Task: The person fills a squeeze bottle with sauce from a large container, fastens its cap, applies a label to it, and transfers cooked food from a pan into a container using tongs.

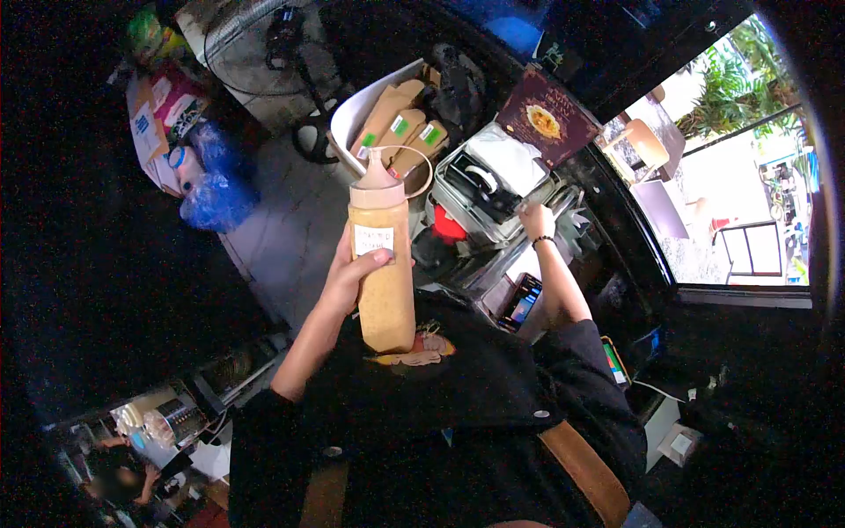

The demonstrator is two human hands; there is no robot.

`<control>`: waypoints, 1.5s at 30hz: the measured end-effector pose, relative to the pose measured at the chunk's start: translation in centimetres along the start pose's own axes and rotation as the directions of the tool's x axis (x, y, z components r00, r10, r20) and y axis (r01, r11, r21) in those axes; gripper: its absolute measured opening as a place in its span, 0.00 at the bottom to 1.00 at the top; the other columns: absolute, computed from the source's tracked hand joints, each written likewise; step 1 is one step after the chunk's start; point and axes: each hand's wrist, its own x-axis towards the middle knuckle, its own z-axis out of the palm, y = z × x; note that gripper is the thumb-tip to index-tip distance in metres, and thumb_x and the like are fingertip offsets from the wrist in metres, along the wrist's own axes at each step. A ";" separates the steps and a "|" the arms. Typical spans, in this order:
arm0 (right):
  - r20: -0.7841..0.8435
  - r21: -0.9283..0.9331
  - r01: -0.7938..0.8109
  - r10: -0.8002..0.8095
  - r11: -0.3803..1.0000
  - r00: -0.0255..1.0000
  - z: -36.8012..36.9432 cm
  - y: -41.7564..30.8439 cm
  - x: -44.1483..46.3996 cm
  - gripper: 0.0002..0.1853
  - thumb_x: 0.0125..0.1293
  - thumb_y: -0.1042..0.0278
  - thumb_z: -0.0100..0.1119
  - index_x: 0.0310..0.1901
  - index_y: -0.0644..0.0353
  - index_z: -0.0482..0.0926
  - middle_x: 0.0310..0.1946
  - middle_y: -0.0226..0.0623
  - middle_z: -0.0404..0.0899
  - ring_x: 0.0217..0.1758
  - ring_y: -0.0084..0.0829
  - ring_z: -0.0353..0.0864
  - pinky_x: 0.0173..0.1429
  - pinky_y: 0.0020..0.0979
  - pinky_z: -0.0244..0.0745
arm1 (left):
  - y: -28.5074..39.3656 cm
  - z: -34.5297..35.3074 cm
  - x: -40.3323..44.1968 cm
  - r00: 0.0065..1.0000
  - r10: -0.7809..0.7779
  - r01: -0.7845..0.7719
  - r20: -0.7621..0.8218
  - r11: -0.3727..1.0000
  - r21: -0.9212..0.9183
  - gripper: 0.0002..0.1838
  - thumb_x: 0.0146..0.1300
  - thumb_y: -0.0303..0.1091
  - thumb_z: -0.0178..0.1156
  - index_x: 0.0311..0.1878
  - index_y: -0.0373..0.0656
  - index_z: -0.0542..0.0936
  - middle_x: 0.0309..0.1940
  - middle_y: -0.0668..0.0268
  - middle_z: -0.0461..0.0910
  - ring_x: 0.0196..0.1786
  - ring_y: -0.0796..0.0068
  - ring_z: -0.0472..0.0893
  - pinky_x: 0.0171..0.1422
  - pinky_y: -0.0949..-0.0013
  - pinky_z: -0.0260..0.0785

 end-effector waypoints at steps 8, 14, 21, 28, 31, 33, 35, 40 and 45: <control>-0.045 0.772 0.126 -0.144 0.623 0.989 -11.6 -5.7 -5.8 0.09 0.62 0.73 0.55 0.43 0.64 0.80 0.30 0.30 0.83 0.20 0.11 0.66 0.24 0.16 0.62 | 0.1 0.9 0.3 0.999 0.011 -0.003 -0.039 0.981 0.195 0.44 0.50 0.37 0.62 0.69 0.41 0.50 0.56 0.55 0.70 0.53 0.57 0.76 0.56 0.58 0.70; 0.008 0.859 0.272 -0.542 0.433 0.840 -23.1 -16.4 -16.0 0.09 0.61 0.77 0.57 0.43 0.63 0.80 0.31 0.34 0.83 0.23 0.13 0.70 0.26 0.16 0.64 | 0.8 2.3 1.0 0.963 0.074 -0.162 0.258 0.926 0.342 0.52 0.49 0.36 0.68 0.71 0.41 0.42 0.64 0.57 0.58 0.66 0.64 0.60 0.69 0.62 0.52; 0.050 0.938 0.193 -0.664 0.287 0.746 -22.9 -19.0 -19.0 0.23 0.59 0.79 0.58 0.56 0.62 0.66 0.27 0.32 0.79 0.31 0.16 0.76 0.36 0.18 0.69 | -2.5 1.5 1.3 0.914 0.301 -0.378 0.272 0.877 0.297 0.60 0.46 0.48 0.70 0.72 0.47 0.36 0.65 0.55 0.55 0.67 0.59 0.59 0.70 0.58 0.49; -0.032 0.806 0.388 -0.620 0.448 0.784 -21.0 -20.1 -20.1 0.16 0.56 0.75 0.62 0.45 0.60 0.69 0.24 0.30 0.78 0.20 0.12 0.65 0.23 0.18 0.59 | -2.3 2.5 0.6 0.929 0.242 -0.280 0.280 0.954 0.103 0.65 0.41 0.60 0.70 0.72 0.46 0.36 0.64 0.53 0.55 0.67 0.60 0.59 0.70 0.60 0.49; -0.075 0.781 0.435 -0.624 0.448 0.778 -20.6 -20.4 -20.1 0.14 0.56 0.75 0.62 0.42 0.60 0.69 0.22 0.31 0.76 0.17 0.13 0.62 0.22 0.18 0.58 | -2.4 2.8 0.5 0.919 0.260 -0.291 0.296 0.954 0.068 0.65 0.42 0.62 0.68 0.72 0.45 0.37 0.66 0.53 0.52 0.69 0.60 0.55 0.71 0.61 0.46; -0.063 0.755 0.436 -0.608 0.490 0.792 -21.4 -21.0 -20.5 0.14 0.56 0.75 0.62 0.41 0.60 0.69 0.22 0.30 0.76 0.16 0.13 0.61 0.21 0.19 0.57 | -2.4 2.8 0.5 0.898 0.344 -0.394 0.275 0.906 0.152 0.64 0.44 0.61 0.68 0.72 0.42 0.37 0.69 0.54 0.46 0.72 0.59 0.49 0.73 0.61 0.42; -0.054 0.728 0.437 -0.591 0.529 0.805 -21.7 -21.2 -20.6 0.13 0.55 0.75 0.62 0.40 0.60 0.69 0.21 0.30 0.75 0.15 0.13 0.59 0.20 0.19 0.56 | -1.8 2.9 0.3 0.897 0.335 -0.394 0.289 0.901 0.179 0.62 0.45 0.62 0.66 0.72 0.42 0.38 0.70 0.54 0.44 0.73 0.60 0.47 0.73 0.61 0.40; -0.079 0.697 0.477 -0.604 0.536 0.793 -21.4 -21.5 -20.8 0.13 0.55 0.76 0.63 0.39 0.60 0.68 0.19 0.30 0.74 0.14 0.13 0.58 0.18 0.20 0.55 | -2.2 2.9 0.2 0.900 0.327 -0.387 0.287 0.904 0.183 0.55 0.53 0.63 0.58 0.71 0.40 0.40 0.71 0.55 0.43 0.73 0.60 0.46 0.74 0.61 0.38; -0.098 0.683 0.499 -0.610 0.533 0.787 -21.2 -21.8 -20.9 0.13 0.55 0.76 0.63 0.39 0.60 0.68 0.19 0.30 0.74 0.14 0.13 0.59 0.18 0.20 0.55 | -1.9 3.0 -0.1 0.910 0.325 -0.380 0.256 0.902 0.207 0.44 0.62 0.56 0.50 0.71 0.41 0.43 0.70 0.54 0.46 0.73 0.60 0.47 0.73 0.62 0.38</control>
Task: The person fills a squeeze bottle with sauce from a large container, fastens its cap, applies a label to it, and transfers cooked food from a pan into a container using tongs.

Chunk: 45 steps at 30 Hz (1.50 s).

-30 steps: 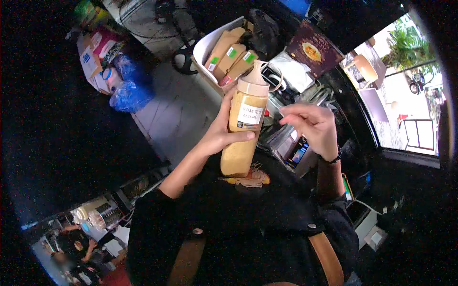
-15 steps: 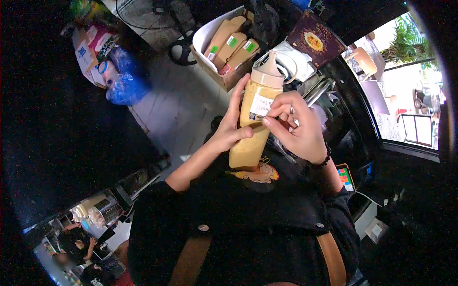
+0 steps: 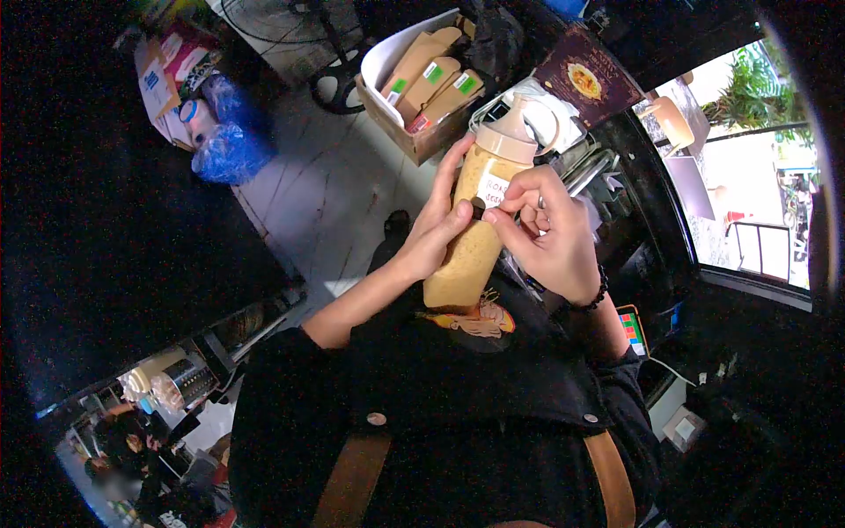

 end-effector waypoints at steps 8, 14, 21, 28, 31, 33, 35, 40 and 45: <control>-0.001 -0.069 -0.003 0.003 0.998 1.000 0.4 -0.8 0.2 0.12 0.55 0.74 0.63 0.37 0.59 0.69 0.20 0.32 0.76 0.15 0.17 0.70 0.19 0.23 0.63 | 0.1 0.0 -0.1 0.999 0.011 -0.009 -0.043 0.998 0.058 0.36 0.66 0.47 0.48 0.70 0.41 0.46 0.70 0.55 0.48 0.72 0.61 0.49 0.73 0.63 0.39; -0.001 -0.142 0.045 -0.045 0.989 0.999 0.5 -1.1 0.3 0.12 0.56 0.73 0.62 0.38 0.59 0.69 0.22 0.36 0.77 0.18 0.30 0.77 0.22 0.30 0.70 | 0.2 -0.2 -0.1 0.997 0.047 -0.038 -0.059 0.988 0.149 0.32 0.68 0.40 0.46 0.70 0.41 0.48 0.69 0.56 0.50 0.72 0.63 0.50 0.73 0.64 0.40; 0.084 -0.361 0.073 -0.045 0.930 0.995 -0.7 -2.7 0.6 0.13 0.53 0.74 0.62 0.35 0.57 0.65 0.19 0.37 0.72 0.21 0.40 0.78 0.23 0.36 0.71 | 0.0 -0.1 -0.3 0.996 0.012 -0.005 -0.089 0.997 0.083 0.31 0.67 0.36 0.46 0.70 0.41 0.49 0.70 0.58 0.50 0.71 0.64 0.50 0.73 0.65 0.41; 0.085 -0.465 0.150 -0.124 0.873 0.989 -0.9 -2.6 0.8 0.13 0.52 0.73 0.61 0.35 0.56 0.65 0.18 0.37 0.72 0.22 0.41 0.78 0.25 0.39 0.71 | 0.0 0.4 -0.5 0.997 -0.012 0.013 -0.081 1.000 0.009 0.32 0.67 0.35 0.47 0.70 0.41 0.49 0.70 0.57 0.49 0.72 0.65 0.50 0.73 0.65 0.41; 0.099 -0.485 0.101 -0.061 0.868 0.993 -1.1 -2.9 0.8 0.13 0.53 0.72 0.60 0.35 0.57 0.65 0.20 0.38 0.74 0.23 0.43 0.78 0.27 0.41 0.72 | -0.4 0.2 -0.5 0.997 0.036 -0.029 -0.072 0.994 0.101 0.32 0.67 0.35 0.47 0.70 0.40 0.49 0.70 0.57 0.49 0.72 0.65 0.49 0.73 0.65 0.41; 0.111 -0.466 0.059 -0.007 0.883 0.994 -1.3 -3.0 0.8 0.13 0.53 0.72 0.61 0.36 0.58 0.66 0.21 0.39 0.75 0.25 0.44 0.79 0.28 0.40 0.72 | -0.4 0.2 -0.6 0.996 0.011 -0.005 -0.085 0.997 0.071 0.31 0.67 0.34 0.47 0.70 0.40 0.49 0.69 0.56 0.50 0.72 0.66 0.50 0.72 0.65 0.41; 0.125 -0.446 0.017 0.043 0.895 0.991 -1.9 -3.1 0.9 0.13 0.53 0.72 0.61 0.36 0.58 0.66 0.22 0.40 0.75 0.27 0.45 0.79 0.30 0.40 0.73 | -0.1 0.3 -0.7 0.996 -0.011 0.014 -0.092 0.999 0.042 0.31 0.67 0.34 0.47 0.70 0.40 0.49 0.69 0.56 0.50 0.71 0.66 0.50 0.72 0.66 0.42; 0.326 -0.111 0.078 -0.037 0.991 0.945 -4.0 -0.8 1.5 0.12 0.56 0.74 0.61 0.37 0.61 0.66 0.22 0.35 0.77 0.24 0.18 0.75 0.28 0.24 0.70 | 0.7 1.0 -1.1 0.992 -0.081 0.083 -0.095 0.996 0.023 0.31 0.66 0.32 0.48 0.70 0.40 0.49 0.69 0.55 0.52 0.70 0.67 0.54 0.71 0.66 0.45; 0.609 -0.092 -0.489 0.438 0.867 0.661 -6.2 -2.1 3.4 0.10 0.55 0.76 0.54 0.33 0.62 0.62 0.37 0.46 0.82 0.14 0.16 0.67 0.16 0.21 0.60 | 1.2 1.5 -1.2 0.991 -0.061 0.074 -0.118 0.991 0.113 0.31 0.66 0.31 0.48 0.70 0.39 0.50 0.68 0.54 0.55 0.68 0.65 0.58 0.70 0.66 0.49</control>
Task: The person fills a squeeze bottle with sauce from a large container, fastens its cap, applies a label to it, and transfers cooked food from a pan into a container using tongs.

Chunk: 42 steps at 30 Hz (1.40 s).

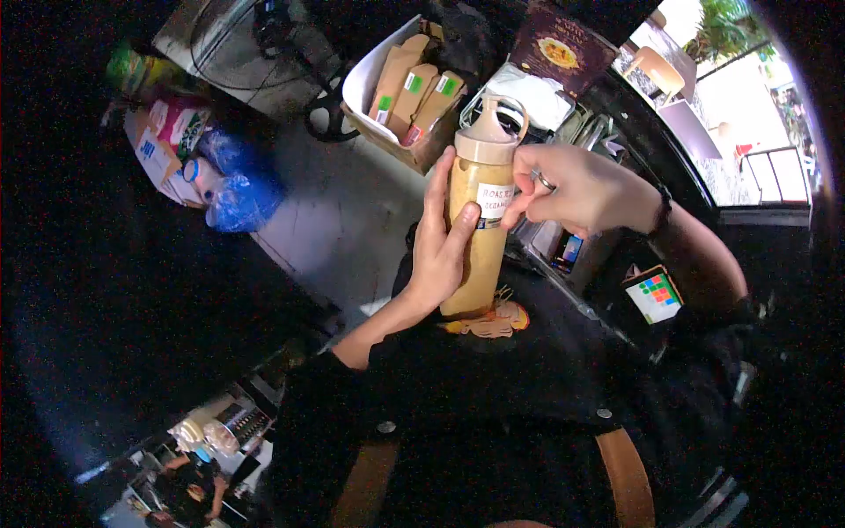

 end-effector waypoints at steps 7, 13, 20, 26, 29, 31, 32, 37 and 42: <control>0.048 0.294 -0.297 0.296 0.909 0.954 -1.0 2.1 0.3 0.10 0.53 0.73 0.55 0.33 0.65 0.65 0.35 0.46 0.82 0.13 0.16 0.64 0.17 0.20 0.58 | -0.2 -1.0 -0.4 0.999 0.031 -0.031 -0.032 0.999 0.016 0.32 0.67 0.35 0.46 0.70 0.36 0.47 0.69 0.52 0.50 0.70 0.62 0.54 0.71 0.64 0.45; -0.267 -0.136 0.090 -0.124 0.987 0.956 0.9 2.7 0.2 0.08 0.58 0.67 0.58 0.34 0.63 0.74 0.26 0.33 0.80 0.25 0.19 0.76 0.27 0.23 0.70 | -0.1 -2.0 -0.2 0.996 0.030 -0.028 -0.087 0.999 0.027 0.33 0.68 0.38 0.44 0.71 0.37 0.44 0.68 0.53 0.51 0.68 0.61 0.56 0.71 0.62 0.45; -0.320 0.169 0.307 -0.242 0.937 0.916 4.9 4.4 2.7 0.10 0.59 0.68 0.63 0.40 0.61 0.75 0.33 0.26 0.76 0.36 0.13 0.72 0.40 0.18 0.67 | 0.4 -2.7 0.2 0.994 0.056 -0.059 -0.097 0.998 -0.029 0.35 0.68 0.40 0.45 0.71 0.39 0.42 0.63 0.51 0.59 0.64 0.63 0.62 0.68 0.61 0.51; -0.458 0.407 0.477 -0.278 0.779 0.844 6.8 6.2 5.2 0.09 0.61 0.65 0.62 0.34 0.62 0.76 0.29 0.25 0.76 0.33 0.13 0.71 0.37 0.19 0.67 | 0.5 -3.0 0.7 0.994 0.061 -0.065 -0.093 0.997 -0.042 0.36 0.67 0.42 0.47 0.71 0.41 0.42 0.63 0.52 0.58 0.64 0.63 0.62 0.68 0.61 0.51; -0.467 0.493 0.529 -0.303 0.690 0.831 7.1 6.4 5.6 0.08 0.61 0.67 0.62 0.34 0.61 0.77 0.30 0.26 0.75 0.34 0.14 0.71 0.39 0.19 0.66 | 0.2 -3.3 1.0 0.994 0.076 -0.080 -0.074 0.995 -0.059 0.38 0.66 0.45 0.47 0.71 0.41 0.41 0.65 0.52 0.56 0.66 0.62 0.61 0.69 0.60 0.50; -0.477 0.529 0.556 -0.317 0.641 0.820 7.4 6.6 5.9 0.07 0.61 0.68 0.61 0.34 0.61 0.77 0.30 0.26 0.75 0.35 0.14 0.70 0.39 0.20 0.66 | -0.1 -3.4 1.1 0.995 0.088 -0.092 -0.055 0.993 -0.079 0.38 0.66 0.46 0.47 0.71 0.42 0.41 0.66 0.52 0.55 0.67 0.62 0.60 0.69 0.60 0.50; -0.514 0.485 0.590 -0.335 0.646 0.790 7.5 6.6 6.0 0.07 0.60 0.68 0.62 0.33 0.61 0.76 0.30 0.25 0.74 0.34 0.14 0.70 0.39 0.20 0.65 | -0.2 -3.5 1.1 0.997 0.071 -0.075 -0.039 0.992 -0.102 0.38 0.66 0.46 0.47 0.71 0.42 0.41 0.66 0.52 0.54 0.67 0.62 0.59 0.70 0.60 0.50; -0.637 0.324 0.727 -0.429 0.605 0.641 8.1 8.3 8.1 0.09 0.58 0.69 0.65 0.30 0.58 0.72 0.29 0.23 0.70 0.33 0.15 0.68 0.38 0.20 0.63 | -0.8 -3.6 1.6 0.999 0.042 -0.044 -0.030 0.996 -0.083 0.39 0.66 0.52 0.46 0.71 0.42 0.43 0.70 0.58 0.48 0.71 0.62 0.53 0.72 0.60 0.45; -0.633 0.360 0.725 -0.417 0.587 0.652 7.8 10.1 9.5 0.10 0.59 0.68 0.64 0.35 0.58 0.71 0.31 0.25 0.71 0.33 0.16 0.69 0.37 0.19 0.64 | -1.0 -3.8 2.1 0.998 0.070 -0.070 -0.003 0.994 -0.083 0.38 0.67 0.52 0.43 0.71 0.42 0.43 0.70 0.59 0.48 0.71 0.64 0.52 0.73 0.62 0.43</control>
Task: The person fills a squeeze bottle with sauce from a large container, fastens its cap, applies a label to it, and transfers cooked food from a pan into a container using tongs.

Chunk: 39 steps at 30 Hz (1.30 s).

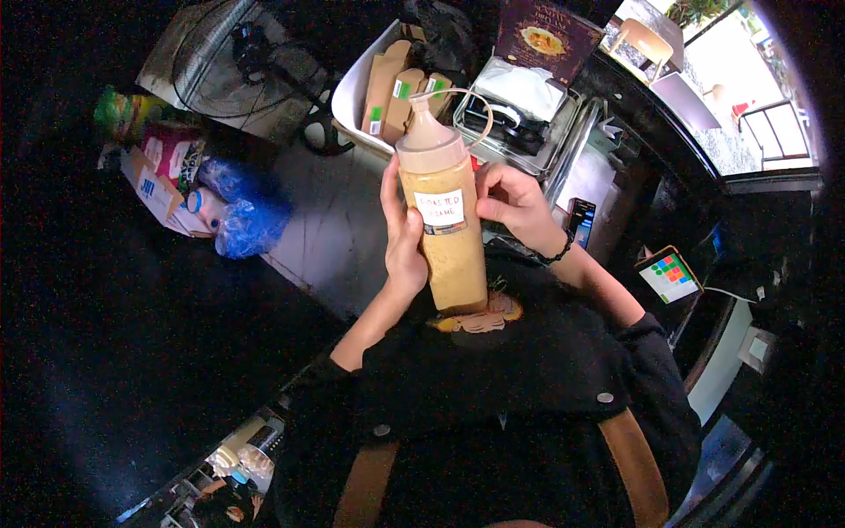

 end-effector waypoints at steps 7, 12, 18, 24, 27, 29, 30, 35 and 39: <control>-0.062 0.067 -0.006 0.010 0.998 0.998 0.7 -1.7 1.3 0.11 0.69 0.60 0.50 0.41 0.60 0.70 0.34 0.23 0.71 0.35 0.16 0.68 0.39 0.19 0.65 | 0.0 0.4 0.7 0.999 -0.010 0.008 0.035 0.999 0.049 0.37 0.67 0.52 0.42 0.71 0.41 0.44 0.70 0.59 0.48 0.72 0.64 0.51 0.73 0.63 0.42; -0.092 0.160 -0.037 0.052 0.986 0.994 1.3 -0.5 1.8 0.10 0.70 0.63 0.48 0.44 0.61 0.72 0.34 0.20 0.70 0.38 0.13 0.67 0.42 0.17 0.64 | -0.4 0.4 0.5 0.999 -0.036 0.036 -0.008 0.999 0.004 0.36 0.68 0.48 0.42 0.71 0.39 0.43 0.70 0.58 0.47 0.71 0.66 0.52 0.72 0.63 0.44; -0.232 0.045 -0.241 0.245 0.969 0.941 -1.6 1.5 2.1 0.10 0.70 0.63 0.47 0.42 0.61 0.74 0.30 0.26 0.73 0.34 0.17 0.69 0.40 0.21 0.68 | -1.3 -0.4 0.2 0.998 -0.053 0.050 -0.038 0.996 -0.080 0.37 0.67 0.50 0.44 0.71 0.40 0.44 0.70 0.59 0.48 0.71 0.65 0.52 0.72 0.63 0.43; -0.303 -0.918 -0.237 -0.174 0.318 0.937 -20.8 10.3 5.1 0.10 0.56 0.67 0.60 0.39 0.59 0.82 0.36 0.48 0.80 0.35 0.40 0.81 0.43 0.34 0.75 | -2.0 -1.3 -0.4 0.997 -0.046 0.036 -0.067 0.989 -0.146 0.43 0.60 0.65 0.45 0.71 0.57 0.40 0.68 0.59 0.52 0.61 0.50 0.67 0.55 0.42 0.69; -0.460 -0.666 -0.604 0.396 0.438 0.794 -23.8 11.0 7.5 0.12 0.56 0.63 0.60 0.40 0.59 0.82 0.33 0.41 0.81 0.27 0.32 0.82 0.36 0.29 0.75 | -1.4 -1.0 -0.5 0.996 -0.030 0.026 -0.087 0.999 -0.042 0.47 0.57 0.71 0.43 0.72 0.57 0.40 0.68 0.59 0.53 0.60 0.51 0.68 0.55 0.43 0.70; -0.356 -0.727 -0.581 0.523 0.366 0.774 -24.7 11.8 9.0 0.13 0.57 0.61 0.60 0.40 0.59 0.82 0.27 0.35 0.82 0.22 0.28 0.81 0.31 0.28 0.75 | -1.0 -0.9 -0.6 0.992 -0.076 0.063 -0.096 0.989 -0.137 0.49 0.58 0.69 0.47 0.71 0.45 0.43 0.69 0.63 0.50 0.70 0.66 0.55 0.71 0.60 0.49; -0.349 -0.733 -0.573 0.519 0.368 0.780 -24.5 11.5 9.7 0.13 0.57 0.61 0.60 0.40 0.59 0.82 0.27 0.35 0.82 0.22 0.28 0.81 0.31 0.28 0.75 | -1.2 -1.3 -0.6 0.993 -0.052 0.040 -0.108 0.994 -0.105 0.49 0.58 0.69 0.47 0.71 0.46 0.43 0.69 0.63 0.51 0.69 0.66 0.58 0.69 0.60 0.53; -0.095 -0.955 -0.256 0.668 0.148 0.738 -25.6 12.6 12.3 0.13 0.55 0.66 0.54 0.39 0.52 0.85 0.30 0.30 0.84 0.29 0.23 0.83 0.28 0.31 0.76 | -0.1 -1.5 -0.8 0.987 -0.087 0.069 -0.138 0.989 -0.130 0.49 0.58 0.68 0.47 0.71 0.47 0.41 0.68 0.62 0.52 0.67 0.64 0.60 0.67 0.59 0.57; -0.245 -0.906 -0.406 0.640 0.115 0.728 -27.7 14.7 12.7 0.12 0.55 0.63 0.54 0.37 0.52 0.86 0.31 0.30 0.85 0.33 0.22 0.84 0.31 0.32 0.76 | -0.6 -1.9 -0.7 0.975 -0.043 0.021 -0.216 0.995 -0.099 0.49 0.58 0.67 0.49 0.71 0.47 0.41 0.68 0.61 0.52 0.67 0.64 0.60 0.67 0.59 0.57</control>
